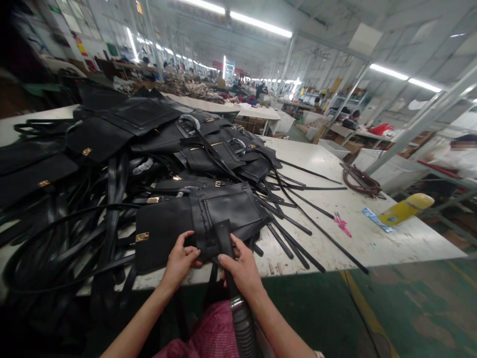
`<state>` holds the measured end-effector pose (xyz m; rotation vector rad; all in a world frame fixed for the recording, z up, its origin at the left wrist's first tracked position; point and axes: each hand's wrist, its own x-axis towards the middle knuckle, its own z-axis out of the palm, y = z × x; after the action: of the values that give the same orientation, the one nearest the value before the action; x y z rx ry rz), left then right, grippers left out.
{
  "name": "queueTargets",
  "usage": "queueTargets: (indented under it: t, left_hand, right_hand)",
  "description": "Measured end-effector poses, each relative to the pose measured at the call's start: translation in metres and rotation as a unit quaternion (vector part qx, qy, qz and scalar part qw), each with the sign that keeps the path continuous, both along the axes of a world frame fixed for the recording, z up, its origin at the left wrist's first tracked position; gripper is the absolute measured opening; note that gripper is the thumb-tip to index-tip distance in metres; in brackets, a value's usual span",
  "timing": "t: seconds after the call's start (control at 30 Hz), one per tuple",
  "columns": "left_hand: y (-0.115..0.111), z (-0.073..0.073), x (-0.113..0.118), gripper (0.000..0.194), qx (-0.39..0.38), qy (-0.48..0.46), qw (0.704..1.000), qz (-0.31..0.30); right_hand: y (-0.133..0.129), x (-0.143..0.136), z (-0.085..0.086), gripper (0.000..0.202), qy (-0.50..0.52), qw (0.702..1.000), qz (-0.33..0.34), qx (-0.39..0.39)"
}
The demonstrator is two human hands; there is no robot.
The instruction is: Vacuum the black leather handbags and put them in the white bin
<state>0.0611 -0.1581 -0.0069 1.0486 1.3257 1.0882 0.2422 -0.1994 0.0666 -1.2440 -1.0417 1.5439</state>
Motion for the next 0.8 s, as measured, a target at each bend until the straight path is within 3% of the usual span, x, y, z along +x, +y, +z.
queueTargets:
  t: [0.07,0.3,0.5,0.63,0.8]
  left_hand:
    - [-0.001,0.003,-0.002,0.058,-0.010,-0.013,1.000,-0.002]
    - [-0.003,0.016,-0.005,0.064,-0.046,-0.070,0.996,-0.013]
    - [-0.003,0.021,-0.005,0.060,-0.059,-0.068,0.996,-0.010]
    - [-0.005,0.024,-0.007,0.058,-0.083,-0.113,0.990,-0.017]
    - [-0.004,0.021,-0.009,0.061,-0.070,-0.108,0.992,-0.015]
  right_hand:
    - [-0.009,0.003,0.002,0.071,-0.003,1.000,-0.010,-0.001]
    - [-0.047,0.015,0.001,0.062,0.077,0.992,0.084,-0.061]
    - [-0.041,-0.007,-0.005,0.063,0.105,0.989,0.082,-0.057]
    - [-0.040,-0.001,-0.004,0.070,0.111,0.991,0.051,-0.045]
    - [-0.049,0.001,-0.008,0.064,0.101,0.990,0.076,-0.063]
